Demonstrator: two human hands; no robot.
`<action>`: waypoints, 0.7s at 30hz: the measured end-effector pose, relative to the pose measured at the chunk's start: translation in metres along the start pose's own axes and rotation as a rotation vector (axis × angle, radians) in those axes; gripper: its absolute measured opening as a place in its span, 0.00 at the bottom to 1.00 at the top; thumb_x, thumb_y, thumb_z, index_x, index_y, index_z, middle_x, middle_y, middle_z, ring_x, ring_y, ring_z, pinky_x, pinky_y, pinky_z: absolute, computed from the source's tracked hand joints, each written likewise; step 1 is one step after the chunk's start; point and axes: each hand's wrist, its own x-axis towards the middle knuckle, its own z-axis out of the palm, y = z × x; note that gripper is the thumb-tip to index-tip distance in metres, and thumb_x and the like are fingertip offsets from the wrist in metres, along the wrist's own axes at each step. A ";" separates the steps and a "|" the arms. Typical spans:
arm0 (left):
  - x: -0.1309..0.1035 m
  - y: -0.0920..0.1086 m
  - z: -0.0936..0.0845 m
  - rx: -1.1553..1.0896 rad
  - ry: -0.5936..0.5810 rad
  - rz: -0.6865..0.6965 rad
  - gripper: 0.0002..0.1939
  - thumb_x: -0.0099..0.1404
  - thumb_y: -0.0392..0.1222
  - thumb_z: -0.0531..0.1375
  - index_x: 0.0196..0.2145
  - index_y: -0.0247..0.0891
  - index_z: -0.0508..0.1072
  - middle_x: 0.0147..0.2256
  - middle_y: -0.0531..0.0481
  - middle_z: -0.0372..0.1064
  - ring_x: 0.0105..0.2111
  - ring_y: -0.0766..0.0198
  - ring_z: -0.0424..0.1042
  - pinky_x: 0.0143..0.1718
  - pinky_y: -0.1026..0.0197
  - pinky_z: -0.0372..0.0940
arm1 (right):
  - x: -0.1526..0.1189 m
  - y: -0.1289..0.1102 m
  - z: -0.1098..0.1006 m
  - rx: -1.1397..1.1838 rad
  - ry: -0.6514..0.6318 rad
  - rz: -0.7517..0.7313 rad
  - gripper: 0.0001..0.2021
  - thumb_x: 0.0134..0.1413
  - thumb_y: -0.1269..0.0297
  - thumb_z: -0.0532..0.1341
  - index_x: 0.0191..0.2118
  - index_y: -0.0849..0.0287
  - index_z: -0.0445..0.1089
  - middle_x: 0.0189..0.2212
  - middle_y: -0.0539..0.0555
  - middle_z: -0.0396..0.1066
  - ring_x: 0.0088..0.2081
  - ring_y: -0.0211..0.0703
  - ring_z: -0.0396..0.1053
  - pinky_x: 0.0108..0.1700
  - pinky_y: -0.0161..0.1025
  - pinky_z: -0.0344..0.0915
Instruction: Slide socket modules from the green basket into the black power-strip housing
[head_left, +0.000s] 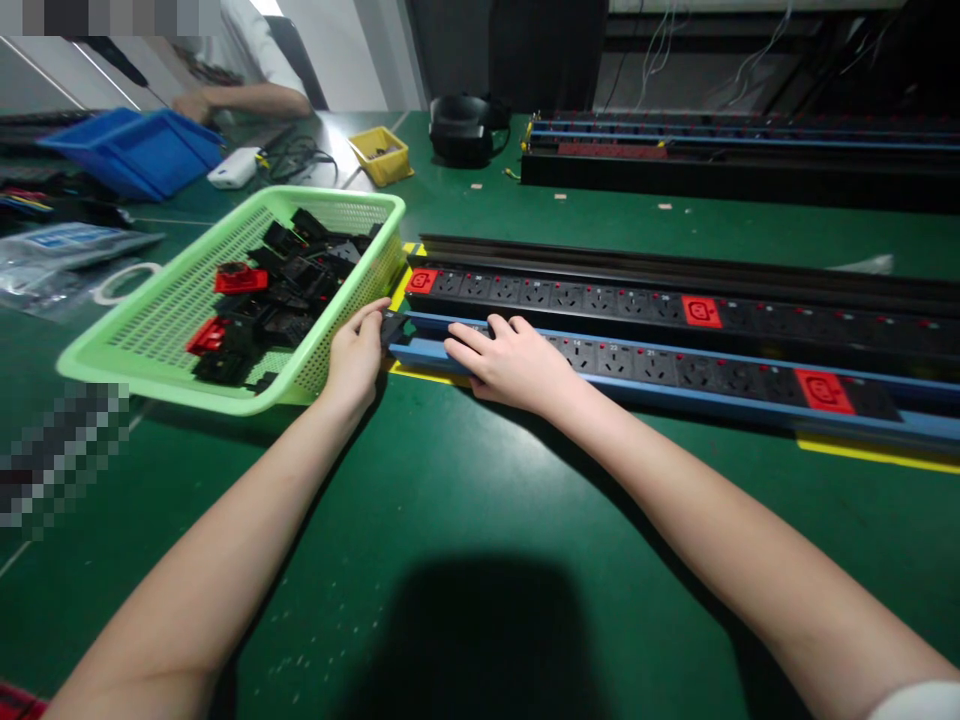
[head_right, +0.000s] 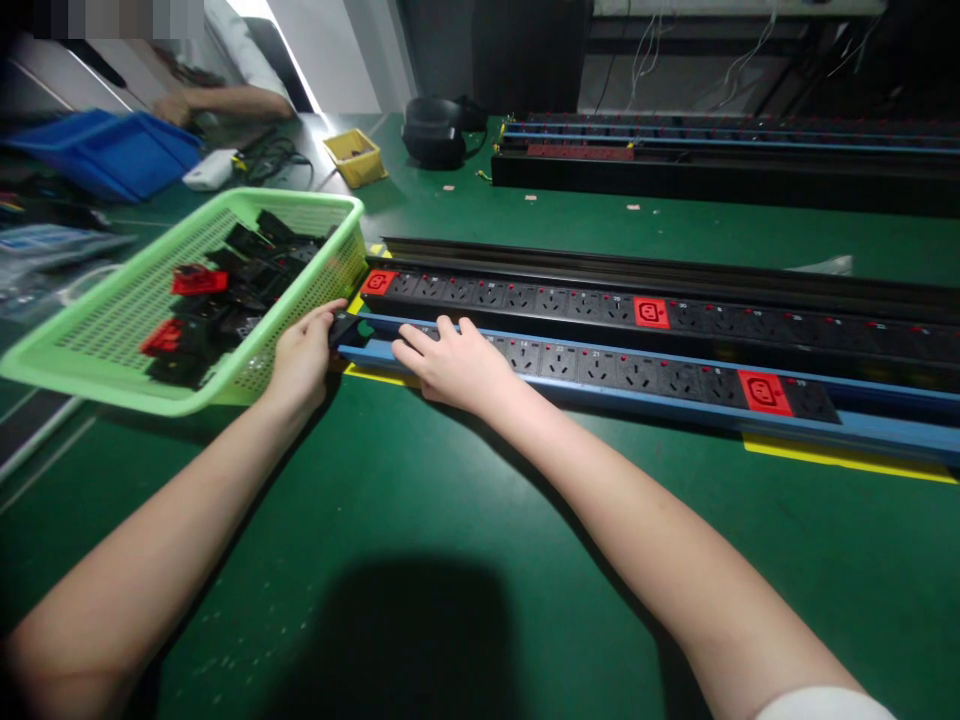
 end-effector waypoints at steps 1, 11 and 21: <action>0.000 0.000 0.000 0.006 -0.004 0.016 0.21 0.65 0.48 0.57 0.48 0.37 0.81 0.39 0.47 0.77 0.31 0.65 0.69 0.33 0.64 0.66 | 0.000 0.000 0.000 0.002 0.000 0.000 0.21 0.68 0.64 0.54 0.63 0.60 0.63 0.68 0.63 0.62 0.52 0.62 0.69 0.44 0.50 0.64; 0.001 -0.008 0.001 0.128 0.014 0.221 0.17 0.70 0.44 0.55 0.48 0.37 0.79 0.47 0.45 0.77 0.50 0.57 0.75 0.59 0.58 0.66 | 0.000 0.000 -0.001 0.005 0.004 0.001 0.20 0.68 0.64 0.54 0.62 0.60 0.63 0.67 0.62 0.63 0.51 0.61 0.69 0.44 0.49 0.64; -0.008 0.004 0.001 0.202 0.012 0.288 0.21 0.75 0.50 0.51 0.52 0.37 0.76 0.53 0.43 0.76 0.55 0.57 0.73 0.61 0.57 0.63 | 0.000 0.000 0.001 -0.006 0.005 0.010 0.27 0.66 0.64 0.56 0.69 0.53 0.58 0.72 0.63 0.55 0.52 0.59 0.70 0.45 0.50 0.66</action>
